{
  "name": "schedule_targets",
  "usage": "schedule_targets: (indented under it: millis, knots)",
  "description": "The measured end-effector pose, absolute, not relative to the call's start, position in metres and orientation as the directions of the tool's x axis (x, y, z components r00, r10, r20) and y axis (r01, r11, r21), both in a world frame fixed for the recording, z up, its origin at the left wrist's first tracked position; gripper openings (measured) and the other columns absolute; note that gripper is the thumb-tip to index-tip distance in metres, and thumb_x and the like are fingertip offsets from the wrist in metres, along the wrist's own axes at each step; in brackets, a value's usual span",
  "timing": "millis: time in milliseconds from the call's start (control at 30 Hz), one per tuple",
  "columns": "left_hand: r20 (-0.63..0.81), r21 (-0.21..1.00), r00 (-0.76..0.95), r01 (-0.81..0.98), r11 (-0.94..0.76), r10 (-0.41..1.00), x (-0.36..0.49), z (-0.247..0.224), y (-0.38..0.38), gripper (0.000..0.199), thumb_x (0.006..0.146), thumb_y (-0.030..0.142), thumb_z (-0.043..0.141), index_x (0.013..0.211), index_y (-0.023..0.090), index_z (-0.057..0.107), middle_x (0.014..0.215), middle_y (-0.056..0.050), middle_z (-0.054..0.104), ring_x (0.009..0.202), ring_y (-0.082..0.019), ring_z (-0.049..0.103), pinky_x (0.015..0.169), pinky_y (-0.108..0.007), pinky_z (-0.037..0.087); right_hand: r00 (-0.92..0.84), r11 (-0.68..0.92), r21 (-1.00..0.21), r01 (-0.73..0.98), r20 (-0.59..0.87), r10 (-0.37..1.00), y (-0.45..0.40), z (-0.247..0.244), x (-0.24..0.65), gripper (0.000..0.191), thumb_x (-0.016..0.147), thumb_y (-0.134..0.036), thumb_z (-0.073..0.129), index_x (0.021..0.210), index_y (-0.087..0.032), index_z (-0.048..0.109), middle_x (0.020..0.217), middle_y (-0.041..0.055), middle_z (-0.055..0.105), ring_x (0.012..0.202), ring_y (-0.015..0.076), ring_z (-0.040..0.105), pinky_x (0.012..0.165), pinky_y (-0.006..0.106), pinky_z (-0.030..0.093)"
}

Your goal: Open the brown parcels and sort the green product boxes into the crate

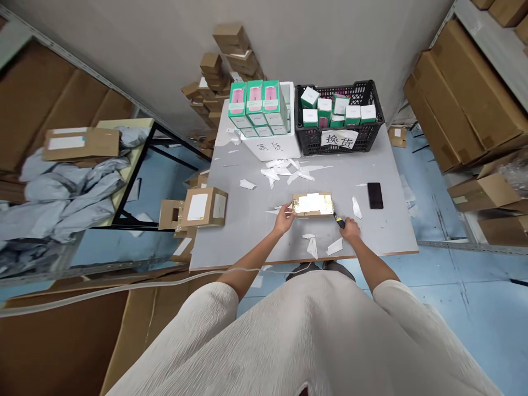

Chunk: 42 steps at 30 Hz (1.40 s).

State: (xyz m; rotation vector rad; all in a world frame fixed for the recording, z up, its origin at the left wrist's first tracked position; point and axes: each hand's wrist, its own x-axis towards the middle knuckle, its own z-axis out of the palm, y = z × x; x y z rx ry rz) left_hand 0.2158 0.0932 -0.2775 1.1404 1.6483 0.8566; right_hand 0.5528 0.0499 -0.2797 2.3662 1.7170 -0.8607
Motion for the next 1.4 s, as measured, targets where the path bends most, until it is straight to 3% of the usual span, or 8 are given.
schedule_targets:
  millis: [133,267,400,533,700,800,967,1400]
  knots:
    - [-0.242,0.88,-0.135,0.387,0.276,0.961,0.213,-0.27,0.092,0.057,0.092,0.029,0.075,0.146,0.023,0.059,0.135,-0.012,0.065,0.114,-0.025,0.068,0.103,-0.042,0.057,0.282,-0.422,-0.397,0.815,-0.364,0.887,0.06,-0.269,0.564,0.037,0.088,-0.036,0.067,0.121,-0.021,0.07,0.122,0.0152,0.073,0.118,0.0344,0.069,0.094,0.041,0.056]
    - [-0.07,0.842,-0.047,0.532,0.085,0.996,0.213,-0.251,0.093,0.044,0.092,0.021,0.07,0.136,0.023,0.067,0.138,-0.014,0.063,0.133,-0.032,0.061,0.117,-0.049,0.049,0.32,-0.392,-0.568,0.723,-0.228,0.92,0.082,-0.248,0.575,0.041,0.089,-0.041,0.06,0.122,-0.021,0.071,0.121,0.0136,0.073,0.109,0.0306,0.07,0.099,0.042,0.057]
    - [0.048,0.802,0.124,0.586,-0.112,0.991,0.219,-0.233,0.094,0.034,0.094,0.016,0.063,0.126,0.025,0.073,0.14,-0.014,0.065,0.138,-0.035,0.057,0.121,-0.052,0.044,0.23,-0.277,-0.679,0.68,-0.161,0.96,0.107,-0.22,0.574,0.045,0.095,-0.042,0.05,0.128,-0.019,0.072,0.121,0.0125,0.075,0.104,0.028,0.071,0.101,0.043,0.057]
    - [0.056,0.764,0.304,0.6,-0.237,0.951,0.225,-0.228,0.091,0.041,0.094,0.012,0.057,0.13,0.026,0.073,0.143,-0.013,0.069,0.14,-0.034,0.059,0.124,-0.055,0.041,0.064,-0.185,-0.708,0.681,-0.194,0.979,0.128,-0.192,0.552,0.046,0.103,-0.043,0.045,0.134,-0.021,0.071,0.114,0.0085,0.078,0.098,0.0252,0.073,0.097,0.04,0.058]
    - [0.037,0.747,0.414,0.593,-0.301,0.909,0.225,-0.237,0.083,0.057,0.086,0.009,0.058,0.14,0.025,0.071,0.154,-0.014,0.066,0.15,-0.033,0.055,0.131,-0.056,0.036,-0.291,0.145,-0.594,0.791,-0.157,0.944,0.141,-0.165,0.509,0.042,0.106,-0.04,0.054,0.142,-0.026,0.071,0.143,0.0075,0.073,0.127,0.0261,0.067,0.112,0.038,0.051]
    - [0.045,0.773,0.421,0.56,-0.299,0.906,0.222,-0.242,0.079,0.061,0.085,0.011,0.06,0.143,0.024,0.07,0.159,-0.013,0.064,0.154,-0.032,0.052,0.134,-0.055,0.033,-0.412,0.274,-0.461,0.844,-0.23,0.882,0.146,-0.155,0.485,0.041,0.108,-0.036,0.054,0.142,-0.027,0.073,0.142,0.0086,0.073,0.129,0.0277,0.066,0.109,0.037,0.05]
    - [0.069,0.824,0.434,0.483,-0.297,0.898,0.22,-0.246,0.079,0.06,0.086,0.015,0.063,0.145,0.025,0.068,0.159,-0.012,0.064,0.157,-0.029,0.051,0.137,-0.054,0.031,-0.439,0.355,-0.285,0.89,-0.329,0.836,0.154,-0.142,0.456,0.039,0.11,-0.036,0.052,0.139,-0.028,0.076,0.13,0.0104,0.075,0.119,0.03,0.068,0.096,0.035,0.051]
    - [0.075,0.829,0.457,0.466,-0.31,0.887,0.217,-0.249,0.079,0.06,0.087,0.011,0.061,0.145,0.025,0.069,0.163,-0.012,0.061,0.159,-0.029,0.048,0.137,-0.054,0.03,-0.423,0.403,-0.14,0.904,-0.409,0.808,0.157,-0.137,0.434,0.037,0.11,-0.036,0.051,0.135,-0.029,0.078,0.128,0.0122,0.075,0.111,0.0295,0.071,0.094,0.035,0.052]
